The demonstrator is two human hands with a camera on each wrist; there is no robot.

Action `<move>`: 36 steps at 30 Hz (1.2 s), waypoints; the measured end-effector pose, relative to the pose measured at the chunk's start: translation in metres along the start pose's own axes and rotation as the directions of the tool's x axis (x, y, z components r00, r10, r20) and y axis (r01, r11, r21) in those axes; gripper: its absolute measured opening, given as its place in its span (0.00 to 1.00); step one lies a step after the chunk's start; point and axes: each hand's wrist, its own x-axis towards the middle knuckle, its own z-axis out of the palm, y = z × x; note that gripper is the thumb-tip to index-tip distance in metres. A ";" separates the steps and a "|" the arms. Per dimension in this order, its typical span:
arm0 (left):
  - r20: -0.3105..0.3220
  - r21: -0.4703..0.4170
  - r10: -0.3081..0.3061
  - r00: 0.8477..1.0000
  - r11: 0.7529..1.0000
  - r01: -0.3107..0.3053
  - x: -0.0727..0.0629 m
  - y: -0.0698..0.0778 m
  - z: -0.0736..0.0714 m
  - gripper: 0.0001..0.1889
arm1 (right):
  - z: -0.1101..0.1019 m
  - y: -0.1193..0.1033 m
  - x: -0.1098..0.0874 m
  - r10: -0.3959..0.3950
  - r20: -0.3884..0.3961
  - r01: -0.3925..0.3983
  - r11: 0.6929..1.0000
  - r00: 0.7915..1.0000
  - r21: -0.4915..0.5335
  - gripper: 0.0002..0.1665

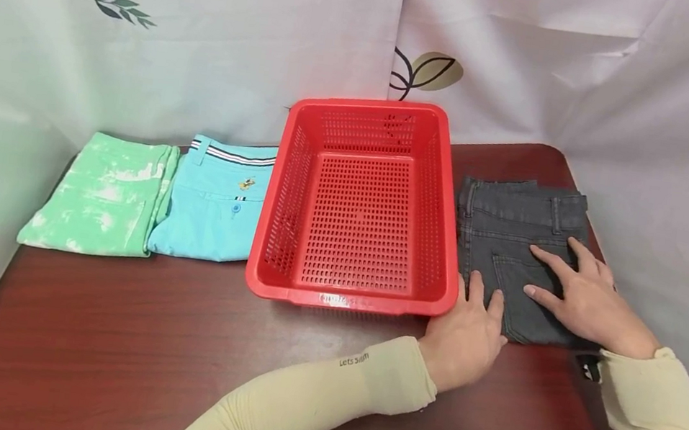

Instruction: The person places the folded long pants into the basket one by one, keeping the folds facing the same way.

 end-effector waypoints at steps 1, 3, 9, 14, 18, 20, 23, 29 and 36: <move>-0.016 -0.007 -0.011 1.000 1.000 0.011 0.000 0.000 0.000 0.35 | 0.000 0.001 0.000 -0.006 -0.012 0.006 1.000 1.000 0.009 0.39; -0.032 -0.034 -0.044 0.999 0.999 0.043 0.000 0.000 0.000 0.37 | -0.001 0.003 0.000 0.005 -0.037 -0.004 1.000 0.999 0.031 0.39; -0.030 -0.048 -0.120 0.992 0.992 0.118 0.004 0.000 0.001 0.44 | -0.010 0.008 0.001 0.163 -0.051 -0.158 0.983 0.985 0.098 0.50; -0.001 -0.032 -0.152 0.988 0.988 0.152 0.014 -0.002 -0.002 0.44 | -0.016 0.015 0.002 0.266 -0.001 -0.265 0.959 0.964 0.105 0.57; 0.099 -0.047 -0.153 0.983 0.986 0.158 0.021 -0.001 -0.001 0.44 | -0.019 0.019 0.004 0.272 0.037 -0.275 0.954 0.961 0.123 0.58; 0.132 -0.031 -0.130 0.983 0.990 0.135 0.023 0.000 0.001 0.43 | -0.020 0.021 0.004 0.280 0.062 -0.285 0.951 0.958 0.120 0.57; 0.143 -0.003 -0.092 0.985 0.996 0.094 0.025 0.002 0.005 0.44 | -0.023 0.022 0.005 0.285 0.097 -0.296 0.948 0.953 0.116 0.57; 0.180 -0.139 -0.113 0.977 0.980 0.139 0.026 0.002 0.008 0.54 | -0.028 0.025 0.006 0.315 0.161 -0.328 0.943 0.935 0.060 0.58; 0.134 -0.136 -0.125 0.983 0.980 0.143 0.022 0.006 0.009 0.53 | -0.031 0.034 0.002 0.287 0.204 -0.313 0.944 0.936 0.104 0.53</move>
